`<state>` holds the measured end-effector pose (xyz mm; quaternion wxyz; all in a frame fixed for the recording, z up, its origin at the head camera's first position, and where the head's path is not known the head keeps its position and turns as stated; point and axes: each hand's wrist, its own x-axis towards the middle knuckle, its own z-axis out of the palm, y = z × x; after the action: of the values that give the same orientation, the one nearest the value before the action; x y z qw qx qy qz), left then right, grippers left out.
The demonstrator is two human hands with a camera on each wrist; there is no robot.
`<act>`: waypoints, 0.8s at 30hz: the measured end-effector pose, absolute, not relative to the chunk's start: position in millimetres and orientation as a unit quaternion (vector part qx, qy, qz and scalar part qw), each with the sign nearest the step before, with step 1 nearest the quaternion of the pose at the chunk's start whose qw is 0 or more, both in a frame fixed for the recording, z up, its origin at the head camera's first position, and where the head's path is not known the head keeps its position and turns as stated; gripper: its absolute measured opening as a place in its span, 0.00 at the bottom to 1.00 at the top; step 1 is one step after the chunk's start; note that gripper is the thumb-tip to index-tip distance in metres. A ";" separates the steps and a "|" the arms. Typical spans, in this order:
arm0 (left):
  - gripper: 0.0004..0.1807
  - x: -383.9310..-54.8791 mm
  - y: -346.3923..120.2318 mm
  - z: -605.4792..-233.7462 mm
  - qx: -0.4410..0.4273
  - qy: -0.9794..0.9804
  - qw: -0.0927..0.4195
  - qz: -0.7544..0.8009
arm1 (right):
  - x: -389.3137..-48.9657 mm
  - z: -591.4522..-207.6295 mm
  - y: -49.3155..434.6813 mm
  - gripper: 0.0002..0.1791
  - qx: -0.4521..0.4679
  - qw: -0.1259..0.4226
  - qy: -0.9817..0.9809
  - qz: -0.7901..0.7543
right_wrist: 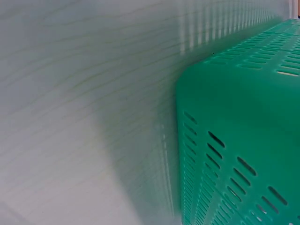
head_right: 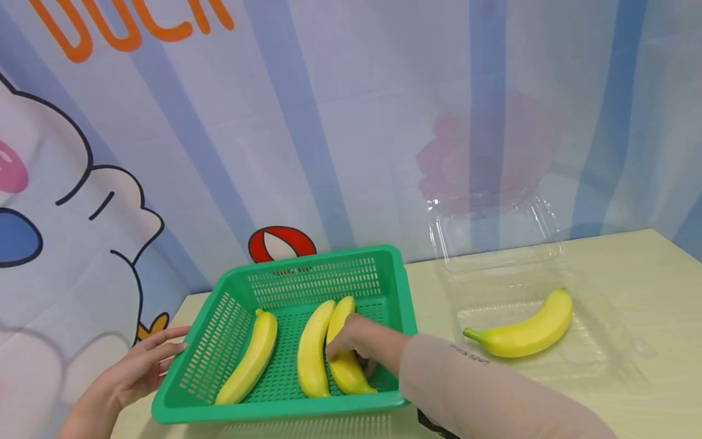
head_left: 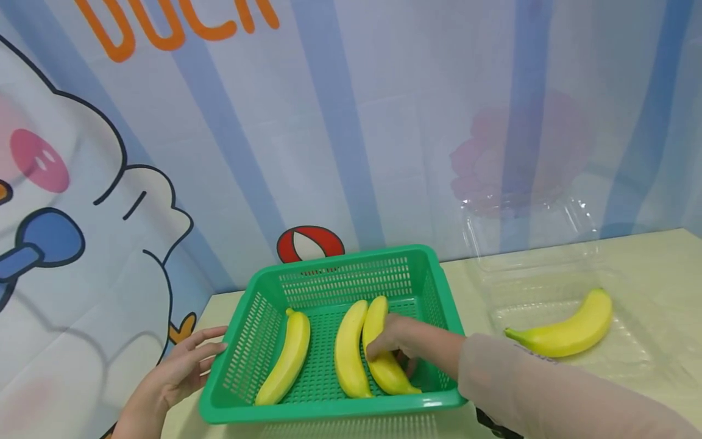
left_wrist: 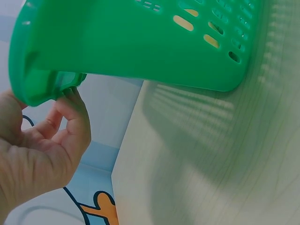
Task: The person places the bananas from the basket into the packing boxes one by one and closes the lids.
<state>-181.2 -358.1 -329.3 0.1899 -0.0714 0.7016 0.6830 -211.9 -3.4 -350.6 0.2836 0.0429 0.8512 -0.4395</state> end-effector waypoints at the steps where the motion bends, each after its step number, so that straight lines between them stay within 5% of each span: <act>1: 0.13 -181.0 -358.3 -329.2 -0.071 0.701 0.190 0.684 | -211.9 -350.4 -3.4 0.20 0.040 0.285 0.852 -0.437; 13: 0.10 -181.7 -358.8 -329.4 -0.068 0.694 0.195 0.690 | -208.6 -348.0 -3.9 0.16 0.006 0.325 0.850 -0.415; 24: 0.12 -182.5 -359.8 -330.5 -0.072 0.698 0.194 0.686 | -208.8 -346.6 -1.0 0.23 -0.004 0.313 0.843 -0.436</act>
<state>-182.5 -359.8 -330.5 0.1944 -0.0722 0.6977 0.6857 -208.8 -1.0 -346.6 0.3134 -0.0035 0.8434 -0.4364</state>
